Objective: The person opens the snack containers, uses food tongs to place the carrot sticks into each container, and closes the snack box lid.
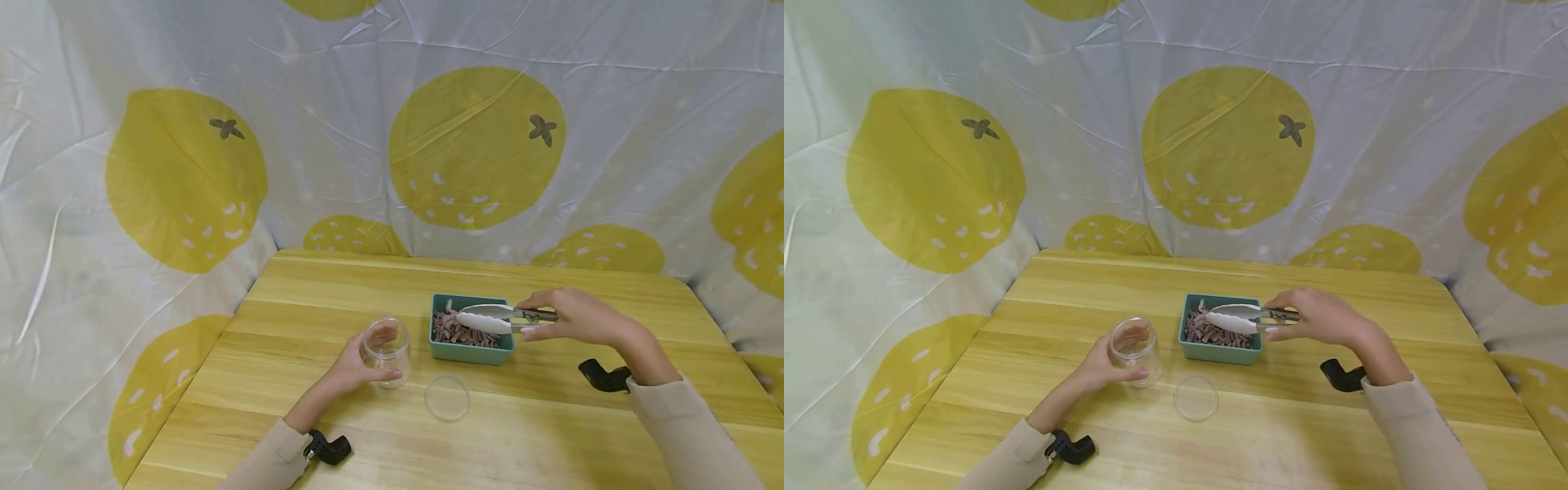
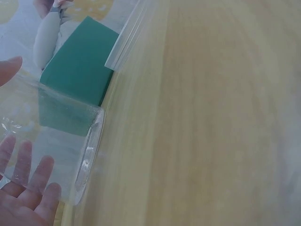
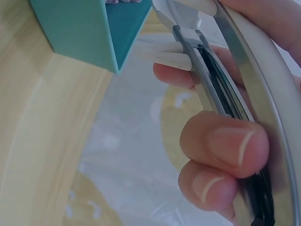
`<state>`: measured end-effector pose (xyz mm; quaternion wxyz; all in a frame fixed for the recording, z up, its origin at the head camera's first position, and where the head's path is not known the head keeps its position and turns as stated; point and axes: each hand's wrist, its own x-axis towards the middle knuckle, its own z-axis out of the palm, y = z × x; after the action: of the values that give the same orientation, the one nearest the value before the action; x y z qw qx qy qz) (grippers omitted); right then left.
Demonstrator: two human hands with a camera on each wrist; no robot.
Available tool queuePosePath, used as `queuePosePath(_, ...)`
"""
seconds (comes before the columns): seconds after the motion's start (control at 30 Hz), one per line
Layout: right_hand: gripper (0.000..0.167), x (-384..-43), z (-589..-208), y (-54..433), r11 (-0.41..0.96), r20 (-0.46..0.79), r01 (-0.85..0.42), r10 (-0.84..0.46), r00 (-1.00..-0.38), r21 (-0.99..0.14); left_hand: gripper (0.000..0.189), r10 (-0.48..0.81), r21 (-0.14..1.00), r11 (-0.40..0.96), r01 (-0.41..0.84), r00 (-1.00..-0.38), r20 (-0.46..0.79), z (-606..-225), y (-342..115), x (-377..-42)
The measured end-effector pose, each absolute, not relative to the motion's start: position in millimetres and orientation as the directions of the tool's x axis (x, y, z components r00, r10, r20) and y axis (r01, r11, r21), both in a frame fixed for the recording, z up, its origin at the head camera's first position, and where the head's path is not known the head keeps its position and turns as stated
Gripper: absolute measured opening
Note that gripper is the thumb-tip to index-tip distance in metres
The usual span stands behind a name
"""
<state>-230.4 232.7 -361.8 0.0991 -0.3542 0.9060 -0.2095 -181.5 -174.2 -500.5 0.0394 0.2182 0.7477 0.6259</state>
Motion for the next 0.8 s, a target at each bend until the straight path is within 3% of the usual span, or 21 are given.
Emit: queuePosePath(0.8,0.056,-222.7,-331.5,216.9,0.589,0.082,-0.669,-0.720,-0.689,-0.452,0.075,0.373,0.958,0.082,0.276,-0.899,0.227,-500.7,-174.4,-183.0)
